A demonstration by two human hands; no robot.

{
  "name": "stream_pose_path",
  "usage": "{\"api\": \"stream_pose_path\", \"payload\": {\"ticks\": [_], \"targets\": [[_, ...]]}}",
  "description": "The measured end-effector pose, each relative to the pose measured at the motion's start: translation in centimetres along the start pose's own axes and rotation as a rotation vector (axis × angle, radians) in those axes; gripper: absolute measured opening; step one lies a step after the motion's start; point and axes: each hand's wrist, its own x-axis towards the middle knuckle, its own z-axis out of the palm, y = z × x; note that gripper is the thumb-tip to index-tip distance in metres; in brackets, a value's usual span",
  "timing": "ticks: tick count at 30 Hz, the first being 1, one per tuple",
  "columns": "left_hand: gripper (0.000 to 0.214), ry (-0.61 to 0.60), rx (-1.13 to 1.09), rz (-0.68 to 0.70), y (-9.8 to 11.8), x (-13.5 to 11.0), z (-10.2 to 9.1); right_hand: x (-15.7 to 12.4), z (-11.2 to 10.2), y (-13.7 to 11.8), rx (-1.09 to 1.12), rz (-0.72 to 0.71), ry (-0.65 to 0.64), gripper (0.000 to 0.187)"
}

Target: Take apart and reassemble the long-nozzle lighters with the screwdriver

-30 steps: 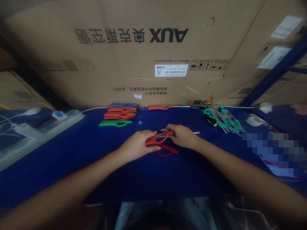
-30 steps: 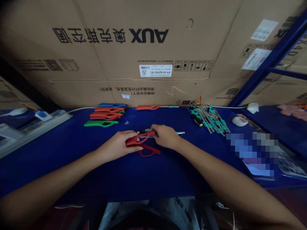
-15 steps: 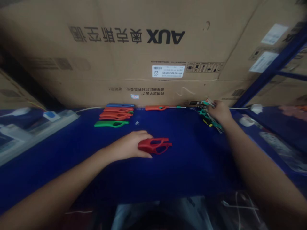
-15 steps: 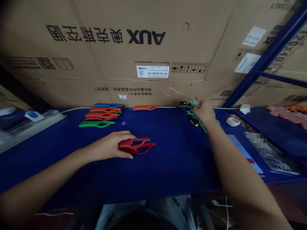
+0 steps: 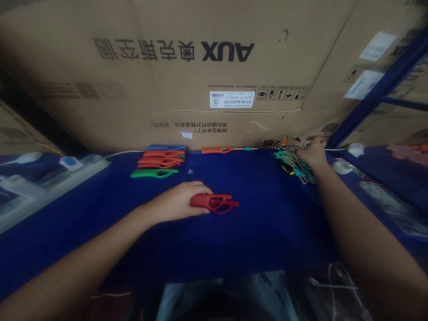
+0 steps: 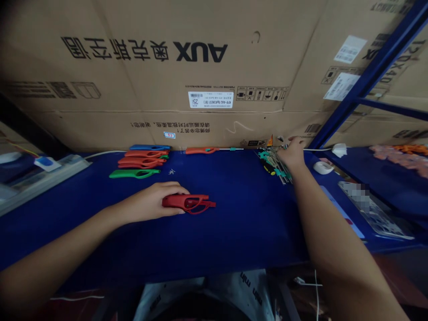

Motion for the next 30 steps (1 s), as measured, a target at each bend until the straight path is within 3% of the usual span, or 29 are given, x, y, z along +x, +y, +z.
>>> {"api": "stream_pose_path", "payload": {"ticks": [5, 9, 12, 15, 18, 21, 26, 30], "targets": [[0.034, -0.007, 0.003, 0.009, 0.0, -0.1, -0.1, -0.2, -0.4, -0.6, -0.005, 0.044, -0.038, 0.044], [0.036, -0.026, 0.014, 0.014, 0.0, -0.3, -0.4, -0.7, -0.9, -3.1, -0.02, -0.024, -0.057, 0.047], [0.034, -0.03, 0.026, 0.016, -0.1, -0.3, -0.4, -2.3, -0.6, -6.6, 0.0, -0.149, -0.126, 0.043], [0.032, -0.013, 0.072, 0.017, -0.1, -0.2, -0.1, -5.3, 0.6, -11.3, 0.045, -0.391, -0.296, 0.039], [0.033, 0.006, 0.09, 0.012, 0.2, -0.1, 0.1, -8.1, 2.1, -15.9, 0.077, -0.606, -0.453, 0.047], [0.038, -0.008, 0.091, 0.014, 0.5, -0.3, 0.1, -9.0, 3.5, -19.1, 0.08, -0.664, -0.499, 0.05], [0.051, -0.054, 0.103, 0.021, 0.6, -0.9, -0.8, -8.2, 4.7, -20.5, 0.057, -0.616, -0.5, 0.034], [0.049, -0.095, 0.123, -0.001, 0.0, -1.5, -2.6, -8.9, 3.0, -20.2, 0.038, -0.686, -0.515, 0.017]]}}
